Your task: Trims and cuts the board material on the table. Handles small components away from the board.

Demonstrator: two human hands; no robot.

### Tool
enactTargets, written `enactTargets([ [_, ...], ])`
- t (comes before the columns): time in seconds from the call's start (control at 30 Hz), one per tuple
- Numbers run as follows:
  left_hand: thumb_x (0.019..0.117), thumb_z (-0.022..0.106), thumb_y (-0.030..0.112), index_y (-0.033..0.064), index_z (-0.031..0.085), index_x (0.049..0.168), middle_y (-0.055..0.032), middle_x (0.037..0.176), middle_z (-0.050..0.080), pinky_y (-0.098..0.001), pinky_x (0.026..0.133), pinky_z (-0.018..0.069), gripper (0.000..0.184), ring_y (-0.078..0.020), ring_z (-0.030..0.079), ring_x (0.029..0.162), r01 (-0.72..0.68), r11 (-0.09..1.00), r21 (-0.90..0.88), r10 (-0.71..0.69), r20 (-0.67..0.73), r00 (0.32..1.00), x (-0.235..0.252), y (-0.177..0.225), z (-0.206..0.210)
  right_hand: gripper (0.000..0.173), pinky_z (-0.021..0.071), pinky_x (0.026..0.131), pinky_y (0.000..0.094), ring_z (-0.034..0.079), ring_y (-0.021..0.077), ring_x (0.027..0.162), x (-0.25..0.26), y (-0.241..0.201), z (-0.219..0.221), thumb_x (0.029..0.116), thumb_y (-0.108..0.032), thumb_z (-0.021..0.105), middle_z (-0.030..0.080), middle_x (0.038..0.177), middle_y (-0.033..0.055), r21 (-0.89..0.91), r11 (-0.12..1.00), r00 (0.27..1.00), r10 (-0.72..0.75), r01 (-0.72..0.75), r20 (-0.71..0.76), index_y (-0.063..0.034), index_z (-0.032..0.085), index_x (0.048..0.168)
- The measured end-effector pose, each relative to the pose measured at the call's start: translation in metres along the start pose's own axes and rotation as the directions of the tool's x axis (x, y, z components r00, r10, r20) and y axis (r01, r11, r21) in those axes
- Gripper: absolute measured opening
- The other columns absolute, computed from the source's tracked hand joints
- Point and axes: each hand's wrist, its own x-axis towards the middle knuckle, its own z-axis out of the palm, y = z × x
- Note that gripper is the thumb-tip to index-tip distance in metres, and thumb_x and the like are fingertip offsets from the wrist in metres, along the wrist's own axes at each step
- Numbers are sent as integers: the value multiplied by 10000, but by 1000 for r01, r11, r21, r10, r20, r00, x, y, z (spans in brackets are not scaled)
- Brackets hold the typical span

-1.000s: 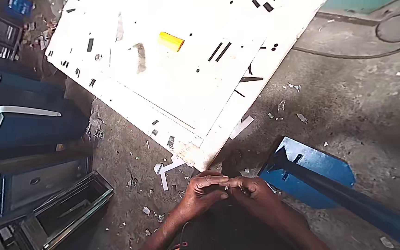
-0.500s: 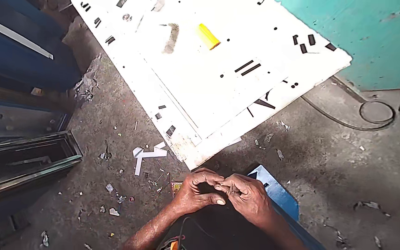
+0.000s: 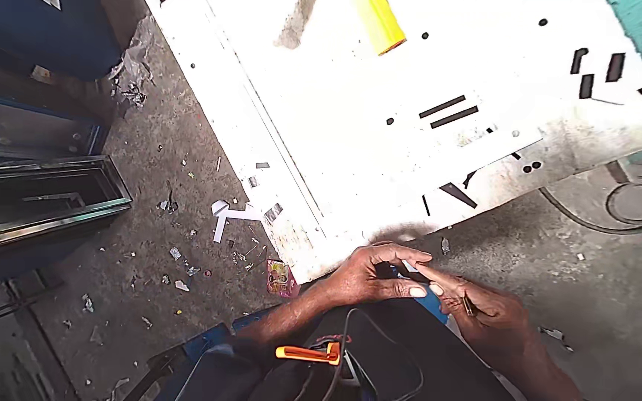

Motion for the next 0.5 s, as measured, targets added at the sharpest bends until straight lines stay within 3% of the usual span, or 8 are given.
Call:
enactTargets([
  [0.17,937,728,127,-130,587,1308,-198,1218,675,-322,967,534,473,-163,658,1062,41,999,-10,-41,10,999,20,0,-2,178,527,555,128,636,-41,635,26,3,-28,1022,-223,577,773,1063,-78,181,977,992,96,-110,85,-175,649,1178],
  [0.27,970,687,149,-140,562,1320,-216,1287,656,-337,990,532,471,-185,665,1101,73,997,-24,-73,-18,997,24,1,-2,151,509,521,110,608,-70,571,31,7,-40,991,-272,643,768,873,-98,180,977,993,111,-115,32,-188,751,1057],
  [0.33,978,673,158,-140,562,1319,-216,1293,655,-334,989,529,466,-184,665,1105,71,997,-29,-73,-51,996,27,-2,0,107,528,520,115,637,-62,575,34,11,-49,955,-280,715,778,836,-97,221,969,994,112,-110,2,-183,757,968],
  [0.43,985,661,161,-134,561,1326,-211,1287,655,-328,987,522,462,-174,658,1096,64,998,-23,-66,-107,992,31,-4,7,93,536,532,121,640,-61,600,43,23,-64,942,-326,737,731,777,-162,253,962,995,101,-97,0,-259,694,894],
  [0.5,985,663,157,-133,556,1331,-202,1278,660,-320,979,520,464,-164,653,1090,52,998,-24,-55,-158,986,32,-7,14,231,476,497,112,568,-88,561,48,35,-76,963,-405,686,608,661,-186,180,979,996,94,-92,-3,-272,587,803],
])
